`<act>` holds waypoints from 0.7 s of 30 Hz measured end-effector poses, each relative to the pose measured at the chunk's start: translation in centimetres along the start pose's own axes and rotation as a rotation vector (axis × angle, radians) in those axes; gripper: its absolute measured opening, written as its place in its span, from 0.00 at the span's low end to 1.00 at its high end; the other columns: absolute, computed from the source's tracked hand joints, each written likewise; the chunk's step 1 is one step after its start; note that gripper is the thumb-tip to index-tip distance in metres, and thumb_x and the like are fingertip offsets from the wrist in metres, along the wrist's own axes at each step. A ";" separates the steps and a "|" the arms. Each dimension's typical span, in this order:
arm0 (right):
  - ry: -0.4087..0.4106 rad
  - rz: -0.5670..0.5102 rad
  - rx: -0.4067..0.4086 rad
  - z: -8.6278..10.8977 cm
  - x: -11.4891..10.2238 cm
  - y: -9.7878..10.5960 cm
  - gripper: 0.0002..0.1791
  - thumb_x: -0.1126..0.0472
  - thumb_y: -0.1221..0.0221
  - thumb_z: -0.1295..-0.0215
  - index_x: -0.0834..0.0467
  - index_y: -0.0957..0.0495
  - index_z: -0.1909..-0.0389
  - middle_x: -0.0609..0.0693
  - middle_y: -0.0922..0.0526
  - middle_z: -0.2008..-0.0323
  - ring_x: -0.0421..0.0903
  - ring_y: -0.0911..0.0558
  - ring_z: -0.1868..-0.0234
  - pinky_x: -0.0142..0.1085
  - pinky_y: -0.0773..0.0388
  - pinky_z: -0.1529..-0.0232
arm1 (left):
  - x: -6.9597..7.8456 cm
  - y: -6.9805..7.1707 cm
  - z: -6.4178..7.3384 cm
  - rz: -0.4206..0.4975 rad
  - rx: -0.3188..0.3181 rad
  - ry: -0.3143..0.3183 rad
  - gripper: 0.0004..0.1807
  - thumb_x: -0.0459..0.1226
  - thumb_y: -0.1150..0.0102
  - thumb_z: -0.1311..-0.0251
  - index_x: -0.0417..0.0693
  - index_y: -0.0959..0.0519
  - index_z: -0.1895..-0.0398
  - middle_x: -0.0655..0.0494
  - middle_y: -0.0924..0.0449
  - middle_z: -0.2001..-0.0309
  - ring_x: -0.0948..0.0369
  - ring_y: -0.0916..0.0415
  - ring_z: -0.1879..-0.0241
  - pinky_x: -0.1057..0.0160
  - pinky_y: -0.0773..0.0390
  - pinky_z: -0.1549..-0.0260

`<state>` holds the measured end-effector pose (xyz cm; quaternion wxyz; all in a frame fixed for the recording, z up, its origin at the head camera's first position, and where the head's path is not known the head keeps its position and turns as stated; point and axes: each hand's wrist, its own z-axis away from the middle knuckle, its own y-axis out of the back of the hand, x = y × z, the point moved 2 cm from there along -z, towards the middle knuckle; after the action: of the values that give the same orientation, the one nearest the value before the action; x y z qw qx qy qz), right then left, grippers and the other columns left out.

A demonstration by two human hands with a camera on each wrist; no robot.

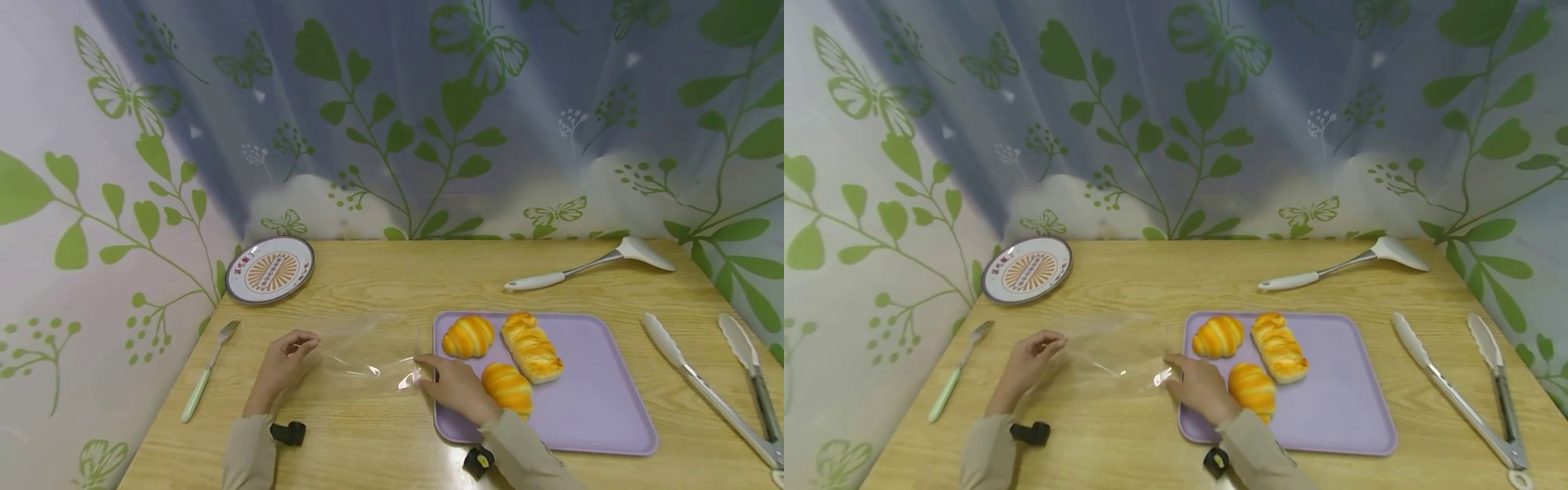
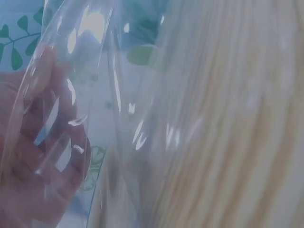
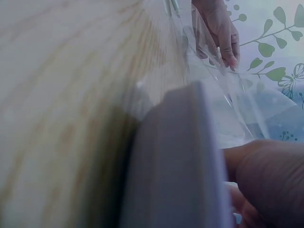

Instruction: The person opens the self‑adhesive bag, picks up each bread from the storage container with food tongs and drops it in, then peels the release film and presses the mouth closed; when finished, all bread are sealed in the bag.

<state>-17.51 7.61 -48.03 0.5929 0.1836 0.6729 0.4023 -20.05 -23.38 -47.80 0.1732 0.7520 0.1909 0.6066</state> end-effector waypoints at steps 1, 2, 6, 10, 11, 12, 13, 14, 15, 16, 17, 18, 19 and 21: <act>-0.003 0.001 -0.002 0.0 0.0 0.0 0.23 0.58 0.35 0.41 0.53 0.21 0.42 0.42 0.43 0.87 0.38 0.45 0.84 0.29 0.47 0.83 | 0.0 0.0 0.0 0.008 0.002 -0.031 0.08 0.33 0.41 0.35 0.39 0.15 0.58 0.43 0.15 0.59 0.76 0.27 0.64 0.71 0.24 0.61; -0.003 0.003 -0.002 0.0 0.0 0.0 0.23 0.58 0.35 0.41 0.53 0.21 0.42 0.43 0.40 0.86 0.39 0.44 0.84 0.30 0.45 0.82 | 0.0 -0.1 0.1 0.012 0.002 -0.065 0.09 0.32 0.41 0.35 0.38 0.15 0.57 0.42 0.16 0.60 0.76 0.27 0.64 0.72 0.25 0.61; 0.005 -0.005 0.003 0.0 0.2 0.1 0.23 0.58 0.36 0.40 0.54 0.21 0.42 0.53 0.17 0.71 0.42 0.33 0.81 0.33 0.34 0.78 | 0.4 -0.3 0.2 0.018 -0.009 -0.140 0.08 0.28 0.40 0.38 0.37 0.15 0.58 0.42 0.16 0.63 0.78 0.27 0.64 0.74 0.25 0.63; 0.051 -0.029 0.016 0.1 0.4 0.3 0.21 0.59 0.39 0.35 0.55 0.22 0.41 0.57 0.17 0.45 0.48 0.18 0.66 0.40 0.22 0.66 | 1.2 -0.5 0.4 0.007 -0.007 -0.153 0.06 0.25 0.39 0.40 0.33 0.16 0.62 0.43 0.17 0.64 0.80 0.28 0.62 0.74 0.24 0.62; 0.061 -0.045 0.015 0.1 0.4 0.4 0.21 0.59 0.40 0.34 0.56 0.23 0.40 0.56 0.17 0.46 0.48 0.18 0.65 0.39 0.21 0.66 | 1.4 -0.6 0.4 0.003 -0.006 -0.156 0.05 0.25 0.40 0.40 0.32 0.16 0.63 0.44 0.17 0.64 0.80 0.28 0.62 0.74 0.24 0.62; 0.070 -0.053 0.016 0.1 0.3 0.5 0.20 0.59 0.41 0.32 0.56 0.23 0.40 0.56 0.15 0.51 0.47 0.18 0.65 0.38 0.21 0.67 | 1.4 -0.6 0.4 0.003 -0.004 -0.156 0.05 0.24 0.40 0.41 0.31 0.17 0.64 0.44 0.17 0.64 0.80 0.27 0.62 0.74 0.24 0.62; 0.073 -0.071 0.013 0.1 0.2 0.7 0.20 0.59 0.43 0.31 0.56 0.23 0.40 0.55 0.13 0.57 0.44 0.21 0.70 0.36 0.23 0.72 | 1.4 -0.6 0.3 0.005 -0.002 -0.157 0.04 0.24 0.39 0.41 0.31 0.17 0.65 0.43 0.17 0.64 0.80 0.27 0.62 0.73 0.24 0.62; 0.076 -0.085 0.017 0.2 0.1 0.9 0.19 0.59 0.44 0.30 0.56 0.23 0.40 0.53 0.14 0.65 0.42 0.23 0.74 0.33 0.26 0.75 | 1.4 -0.7 0.3 0.010 -0.002 -0.150 0.04 0.24 0.39 0.41 0.31 0.18 0.65 0.44 0.17 0.64 0.79 0.27 0.62 0.73 0.24 0.62; 0.080 -0.095 0.027 0.2 0.0 1.1 0.19 0.60 0.45 0.29 0.56 0.23 0.40 0.50 0.18 0.73 0.39 0.26 0.77 0.31 0.28 0.78 | 1.2 -0.7 0.3 0.013 0.001 -0.144 0.03 0.24 0.39 0.42 0.32 0.18 0.66 0.44 0.17 0.64 0.79 0.27 0.62 0.73 0.24 0.62; 0.082 -0.111 0.038 0.2 -0.2 1.3 0.18 0.62 0.46 0.29 0.57 0.23 0.40 0.47 0.24 0.80 0.36 0.32 0.81 0.28 0.34 0.81 | 1.0 -0.7 0.3 0.017 0.001 -0.134 0.03 0.25 0.39 0.41 0.32 0.18 0.66 0.45 0.17 0.64 0.79 0.27 0.62 0.73 0.24 0.62; 0.080 -0.130 0.047 0.3 -0.4 1.7 0.18 0.62 0.46 0.29 0.58 0.23 0.40 0.45 0.30 0.84 0.35 0.38 0.83 0.27 0.39 0.84 | 0.8 -0.7 0.2 0.021 0.001 -0.123 0.02 0.25 0.38 0.41 0.34 0.18 0.66 0.46 0.17 0.64 0.79 0.27 0.63 0.73 0.24 0.62; 0.077 -0.139 0.062 0.3 -0.6 2.0 0.18 0.63 0.47 0.29 0.58 0.22 0.41 0.43 0.36 0.85 0.33 0.40 0.84 0.26 0.41 0.85 | 0.5 -0.7 0.2 0.025 0.001 -0.110 0.02 0.26 0.38 0.41 0.35 0.18 0.66 0.46 0.17 0.63 0.79 0.28 0.63 0.73 0.24 0.61; 0.073 -0.156 0.078 0.5 -0.7 2.5 0.17 0.64 0.47 0.29 0.58 0.22 0.42 0.42 0.39 0.86 0.32 0.42 0.84 0.25 0.42 0.84 | 0.3 -0.6 0.2 0.024 0.001 -0.102 0.02 0.27 0.38 0.40 0.36 0.17 0.66 0.47 0.17 0.63 0.79 0.28 0.63 0.73 0.24 0.61; 0.057 -0.181 0.108 0.9 -0.9 3.5 0.16 0.63 0.47 0.28 0.58 0.21 0.42 0.41 0.41 0.86 0.31 0.43 0.85 0.25 0.42 0.84 | 0.0 -0.6 0.2 0.025 0.006 -0.080 0.02 0.28 0.39 0.39 0.38 0.17 0.65 0.49 0.17 0.64 0.78 0.27 0.63 0.73 0.24 0.60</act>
<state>-17.30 9.37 -44.77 0.5966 0.1425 0.7241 0.3153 -19.90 -22.91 -48.12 0.1707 0.7786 0.1763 0.5776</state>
